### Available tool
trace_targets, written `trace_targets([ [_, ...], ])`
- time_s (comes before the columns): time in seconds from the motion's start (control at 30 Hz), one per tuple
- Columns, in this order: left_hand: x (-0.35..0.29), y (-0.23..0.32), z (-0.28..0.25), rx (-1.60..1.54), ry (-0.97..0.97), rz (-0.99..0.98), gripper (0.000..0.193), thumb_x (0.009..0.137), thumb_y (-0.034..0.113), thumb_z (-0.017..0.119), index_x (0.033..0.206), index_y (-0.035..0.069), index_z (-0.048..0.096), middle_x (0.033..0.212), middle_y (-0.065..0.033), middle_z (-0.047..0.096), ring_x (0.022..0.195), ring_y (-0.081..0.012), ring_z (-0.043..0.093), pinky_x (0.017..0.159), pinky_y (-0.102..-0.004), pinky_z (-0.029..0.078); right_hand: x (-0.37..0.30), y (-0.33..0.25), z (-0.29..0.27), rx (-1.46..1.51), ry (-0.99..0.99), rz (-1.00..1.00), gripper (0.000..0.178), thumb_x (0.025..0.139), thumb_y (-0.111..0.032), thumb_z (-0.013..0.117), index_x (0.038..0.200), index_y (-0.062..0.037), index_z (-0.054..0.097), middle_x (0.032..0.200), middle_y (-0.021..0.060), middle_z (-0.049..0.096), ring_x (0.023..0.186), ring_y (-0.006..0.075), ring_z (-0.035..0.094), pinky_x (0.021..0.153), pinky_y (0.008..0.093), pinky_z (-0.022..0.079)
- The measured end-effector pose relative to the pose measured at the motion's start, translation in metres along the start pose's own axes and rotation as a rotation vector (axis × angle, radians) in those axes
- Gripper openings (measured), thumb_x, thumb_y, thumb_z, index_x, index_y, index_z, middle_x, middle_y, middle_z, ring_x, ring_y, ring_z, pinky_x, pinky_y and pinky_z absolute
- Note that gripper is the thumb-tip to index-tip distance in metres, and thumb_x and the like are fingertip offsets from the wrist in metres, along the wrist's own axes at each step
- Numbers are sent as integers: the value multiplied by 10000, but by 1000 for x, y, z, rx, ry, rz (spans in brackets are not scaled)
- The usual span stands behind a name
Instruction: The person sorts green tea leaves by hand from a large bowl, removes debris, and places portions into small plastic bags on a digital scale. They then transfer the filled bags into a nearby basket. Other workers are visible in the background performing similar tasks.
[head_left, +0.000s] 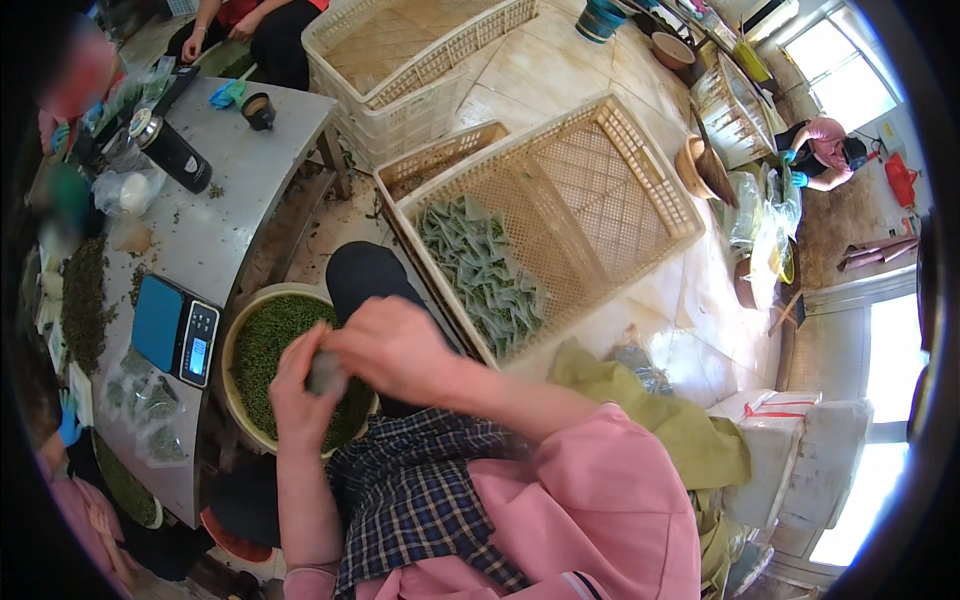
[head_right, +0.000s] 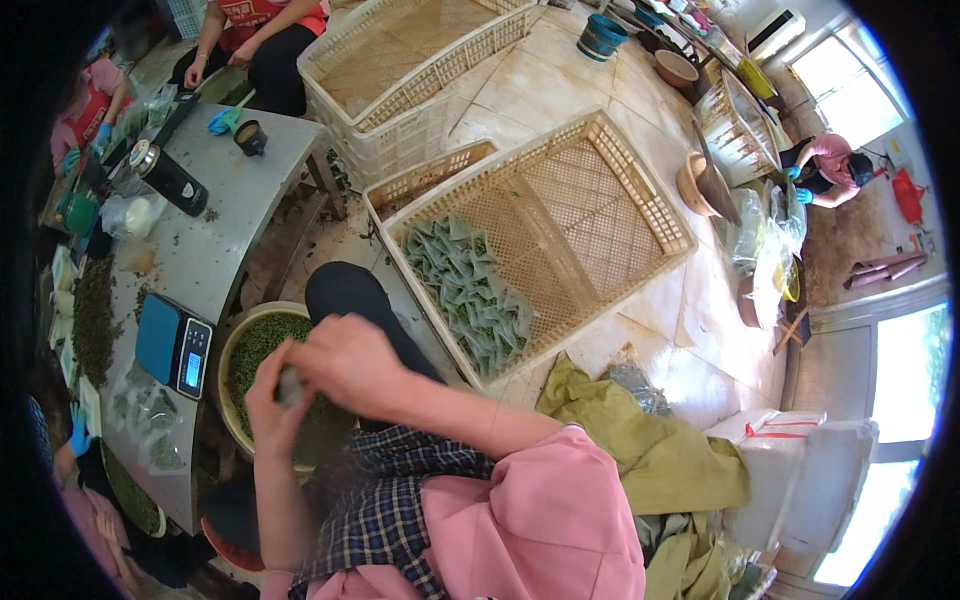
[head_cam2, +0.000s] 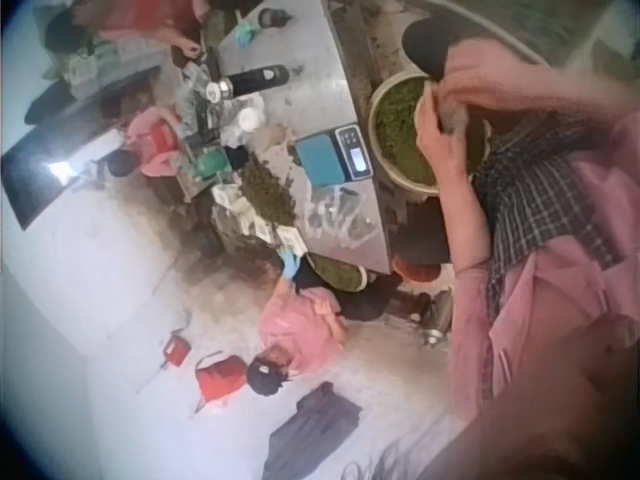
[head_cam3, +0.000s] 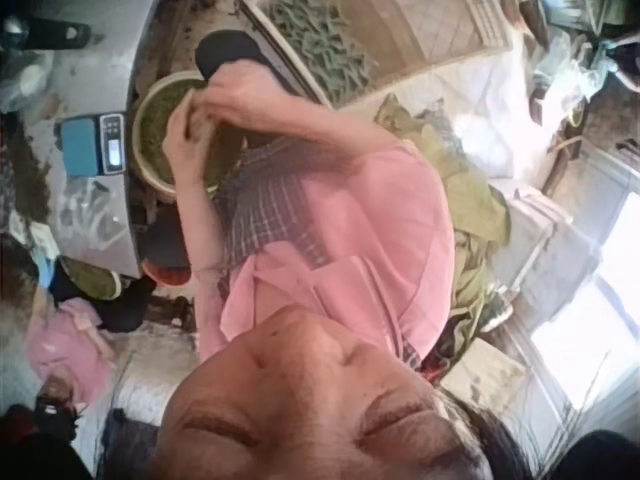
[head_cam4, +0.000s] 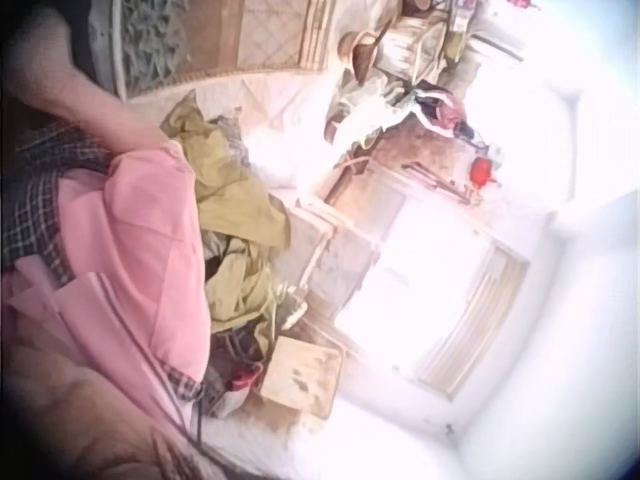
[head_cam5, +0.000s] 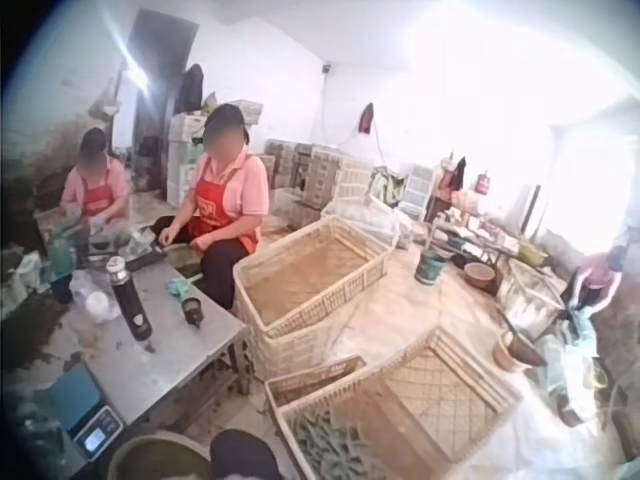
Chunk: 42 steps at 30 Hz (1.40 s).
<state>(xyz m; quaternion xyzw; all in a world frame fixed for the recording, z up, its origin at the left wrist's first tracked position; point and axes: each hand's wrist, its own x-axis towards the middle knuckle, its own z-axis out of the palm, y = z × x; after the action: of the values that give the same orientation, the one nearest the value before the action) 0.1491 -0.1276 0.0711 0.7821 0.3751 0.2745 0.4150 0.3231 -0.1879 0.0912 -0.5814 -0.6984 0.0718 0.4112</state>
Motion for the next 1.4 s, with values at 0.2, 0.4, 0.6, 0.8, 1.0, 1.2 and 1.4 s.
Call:
trace_targets([
  [0.2, 13, -19, 7, -69, 69, -102, 504, 782, -2, 649, 1270, 60, 540, 1227, -104, 583, 1119, -206, 561, 881, -320, 476, -78, 130, -88, 6, 261, 700, 80, 848, -99, 617, 888, -50, 666, 988, 120, 661, 784, 273, 648, 687, 345, 544],
  [0.4, -29, -78, -1, -336, 175, -292, 263, 853, 25, 619, 1115, 30, 639, 1045, -75, 667, 907, -111, 619, 792, -264, 497, -250, 291, -96, -732, 15, 1201, 269, 855, -304, 581, 890, -44, 641, 806, 212, 651, 785, 394, 636, 679, 469, 500],
  [0.6, -64, -120, -26, -377, 368, -382, 226, 887, 56, 603, 1110, 30, 633, 1000, -44, 666, 864, -104, 617, 772, -243, 497, -324, 291, -30, -505, -252, 1019, 176, 796, -147, 563, 764, 24, 584, 756, 250, 603, 756, 422, 596, 666, 491, 454],
  [0.8, -78, -206, -127, -535, 1369, -357, 396, 928, 97, 539, 1295, 6, 422, 1031, -36, 568, 879, -115, 552, 801, -247, 476, -251, 283, -58, -515, -301, 1037, 234, 790, -215, 639, 851, 11, 653, 794, 193, 667, 789, 331, 653, 737, 412, 506],
  [1.0, -74, -275, -229, -735, 1584, -670, 401, 860, 108, 643, 1204, 41, 448, 1076, -84, 540, 928, -170, 550, 698, -323, 532, -59, 178, -15, -38, 292, 614, 115, 833, 34, 571, 919, 5, 642, 921, 132, 675, 879, 217, 645, 795, 327, 508],
  [1.2, -46, -224, -238, -781, 1403, -567, 207, 861, 102, 638, 1030, 73, 521, 982, -55, 556, 887, -145, 557, 649, -321, 561, 21, 65, 93, -56, 334, -308, 240, 685, 93, 600, 877, -47, 637, 1013, 114, 651, 978, 293, 602, 879, 408, 449],
  [1.4, 4, -169, -218, -497, 1234, -94, 74, 901, 66, 567, 966, 52, 532, 1092, -89, 588, 1015, -184, 560, 845, -309, 523, -25, -9, 198, 55, -505, 112, 101, 781, -92, 596, 849, -33, 641, 837, 146, 657, 816, 306, 642, 696, 410, 520],
])
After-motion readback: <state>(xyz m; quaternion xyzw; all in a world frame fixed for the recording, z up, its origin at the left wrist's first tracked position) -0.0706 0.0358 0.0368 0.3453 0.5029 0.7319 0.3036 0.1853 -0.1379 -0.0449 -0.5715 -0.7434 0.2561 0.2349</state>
